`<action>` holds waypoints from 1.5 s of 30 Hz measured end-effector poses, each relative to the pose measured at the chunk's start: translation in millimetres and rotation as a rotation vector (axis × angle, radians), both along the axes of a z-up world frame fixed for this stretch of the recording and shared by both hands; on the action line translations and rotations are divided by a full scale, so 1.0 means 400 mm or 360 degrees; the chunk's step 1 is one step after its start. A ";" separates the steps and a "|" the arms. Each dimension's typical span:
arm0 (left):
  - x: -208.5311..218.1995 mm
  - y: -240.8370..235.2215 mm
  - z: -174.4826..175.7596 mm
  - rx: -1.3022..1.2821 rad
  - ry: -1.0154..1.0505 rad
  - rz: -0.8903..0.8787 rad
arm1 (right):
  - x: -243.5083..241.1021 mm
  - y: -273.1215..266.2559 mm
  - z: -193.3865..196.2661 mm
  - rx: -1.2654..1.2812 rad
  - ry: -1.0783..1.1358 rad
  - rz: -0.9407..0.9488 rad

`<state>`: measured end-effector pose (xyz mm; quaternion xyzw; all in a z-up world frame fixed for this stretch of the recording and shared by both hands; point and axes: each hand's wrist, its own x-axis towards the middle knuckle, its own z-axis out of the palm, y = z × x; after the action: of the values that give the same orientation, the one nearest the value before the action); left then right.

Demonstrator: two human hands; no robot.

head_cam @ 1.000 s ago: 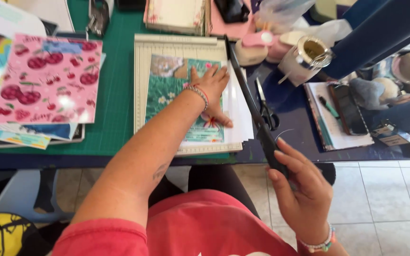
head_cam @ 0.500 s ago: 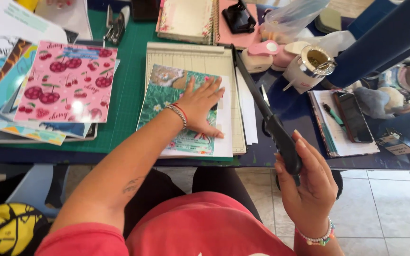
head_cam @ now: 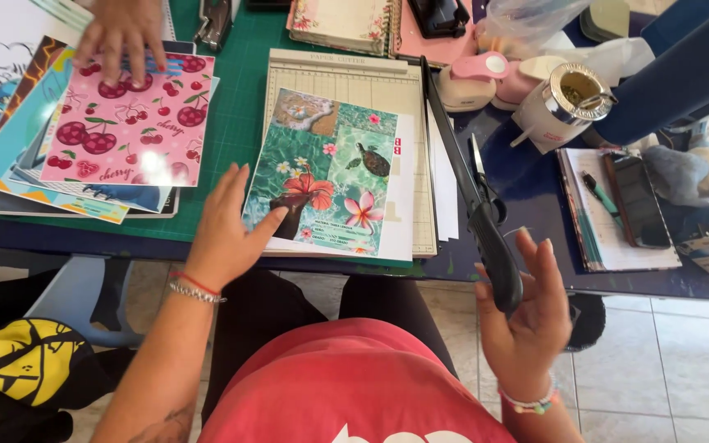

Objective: The person uses a paper cutter to trim a sheet of decorative paper featuring a turtle and flowers. They align the paper on the cutting mat, press down the cutter's blade, and then lift the trimmed sheet to inspect it before placing it back on the mat.

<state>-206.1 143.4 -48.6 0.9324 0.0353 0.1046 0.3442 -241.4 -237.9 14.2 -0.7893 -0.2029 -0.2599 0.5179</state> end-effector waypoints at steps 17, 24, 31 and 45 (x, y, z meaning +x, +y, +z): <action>-0.038 -0.113 -0.016 0.0877 -0.0260 -0.0257 | 0.105 0.070 -0.203 -0.1065 -0.0001 0.0190; -0.032 -0.099 -0.002 0.0672 -0.0228 -0.0490 | 0.125 0.060 -0.219 -0.0996 -0.0069 0.0237; 0.005 -0.064 -0.035 0.0921 -0.0165 -0.0350 | 0.129 0.071 -0.212 -0.0959 -0.0123 0.0218; -0.016 -0.101 -0.022 0.1009 -0.0385 -0.0456 | 0.109 0.089 -0.234 -0.0912 -0.0156 0.0199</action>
<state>-212.4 103.0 -57.5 0.9691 -0.1708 0.1705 0.0510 -197.8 -202.1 -79.5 -0.8758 -0.3410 -0.1975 0.2787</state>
